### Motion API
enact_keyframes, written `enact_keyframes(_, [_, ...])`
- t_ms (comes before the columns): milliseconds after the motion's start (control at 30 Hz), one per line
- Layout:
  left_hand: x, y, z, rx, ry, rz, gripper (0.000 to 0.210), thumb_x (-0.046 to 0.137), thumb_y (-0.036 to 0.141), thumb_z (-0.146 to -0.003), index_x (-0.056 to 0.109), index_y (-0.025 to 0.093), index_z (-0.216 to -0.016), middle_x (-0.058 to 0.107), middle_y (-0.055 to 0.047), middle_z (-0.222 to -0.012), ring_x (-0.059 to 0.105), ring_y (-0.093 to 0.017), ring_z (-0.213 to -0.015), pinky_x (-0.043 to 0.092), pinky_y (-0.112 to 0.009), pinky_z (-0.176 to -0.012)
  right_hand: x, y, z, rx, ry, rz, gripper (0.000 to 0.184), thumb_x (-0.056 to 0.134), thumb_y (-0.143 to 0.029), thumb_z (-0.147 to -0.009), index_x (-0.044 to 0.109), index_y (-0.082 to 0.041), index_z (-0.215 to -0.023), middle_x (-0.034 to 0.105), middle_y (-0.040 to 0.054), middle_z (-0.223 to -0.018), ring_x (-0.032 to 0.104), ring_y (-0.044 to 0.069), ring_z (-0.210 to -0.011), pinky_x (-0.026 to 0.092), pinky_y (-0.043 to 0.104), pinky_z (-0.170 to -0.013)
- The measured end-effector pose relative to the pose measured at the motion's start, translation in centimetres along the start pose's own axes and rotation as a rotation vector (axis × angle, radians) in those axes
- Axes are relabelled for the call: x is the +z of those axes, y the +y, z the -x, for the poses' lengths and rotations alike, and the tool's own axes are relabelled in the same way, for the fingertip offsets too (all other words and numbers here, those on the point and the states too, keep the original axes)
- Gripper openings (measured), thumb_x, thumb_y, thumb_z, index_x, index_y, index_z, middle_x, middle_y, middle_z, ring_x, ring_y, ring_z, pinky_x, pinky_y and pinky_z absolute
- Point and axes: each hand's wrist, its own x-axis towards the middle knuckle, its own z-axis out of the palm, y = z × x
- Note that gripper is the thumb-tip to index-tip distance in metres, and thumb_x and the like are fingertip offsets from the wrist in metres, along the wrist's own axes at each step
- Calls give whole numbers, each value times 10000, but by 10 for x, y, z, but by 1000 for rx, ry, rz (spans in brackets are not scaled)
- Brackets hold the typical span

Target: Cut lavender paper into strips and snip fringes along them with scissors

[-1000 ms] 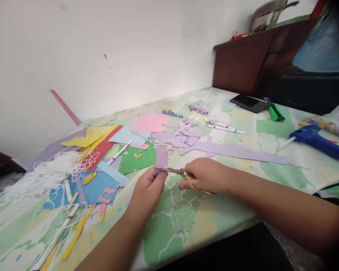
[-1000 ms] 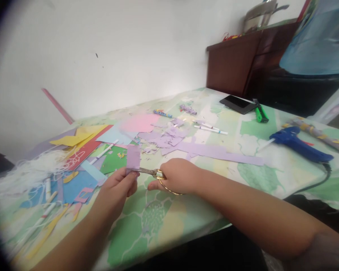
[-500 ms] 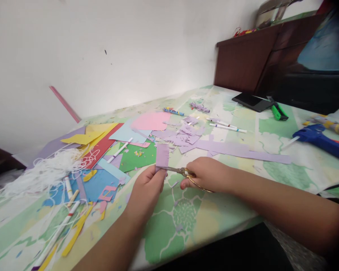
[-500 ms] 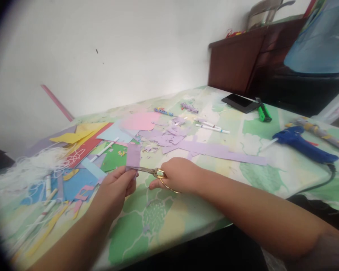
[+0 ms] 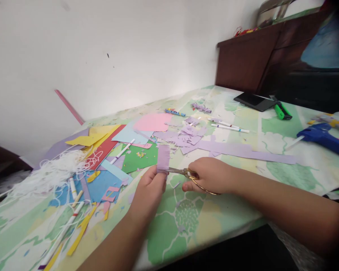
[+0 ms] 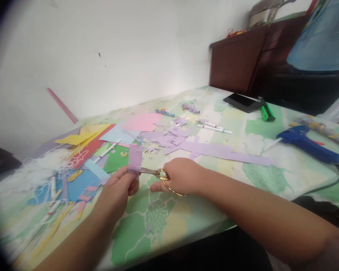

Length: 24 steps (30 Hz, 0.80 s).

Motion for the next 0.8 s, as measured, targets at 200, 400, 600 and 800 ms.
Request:
enact_keyframes(200, [2,12,1,-31,-47,-110,247,399,321,-685,374,181,-482,359,65,-385,301,-67,-362,225,-193,-385,2,0,-1,19,4,47,626,232,-681,-610,566,-154,-662,551,56,-581,461,133,-498,234,225,-421])
enact_keyframes(400, [2,16,2,-40,-69,-140,276,402,338,-691,397,177,-467,382,65,-357,326,-63,-346,236,-187,-388,3,0,-2,3,10,53,618,216,-674,-623,563,-162,-651,550,53,-566,448,129,-480,227,219,-408])
enact_keyframes(600, [0,13,1,-53,-57,-152,285,396,349,-696,404,174,-471,387,62,-353,334,-61,-349,238,-185,-385,3,1,-3,-20,30,41,607,239,-668,-620,561,-153,-628,534,51,-545,432,119,-465,219,213,-402])
enact_keyframes(800, [1,16,1,-85,-27,-58,227,440,293,-664,394,171,-478,392,73,-374,337,-48,-344,244,-174,-374,2,-1,-3,-18,22,33,589,245,-655,-632,557,-157,-608,530,44,-527,418,112,-451,218,210,-397])
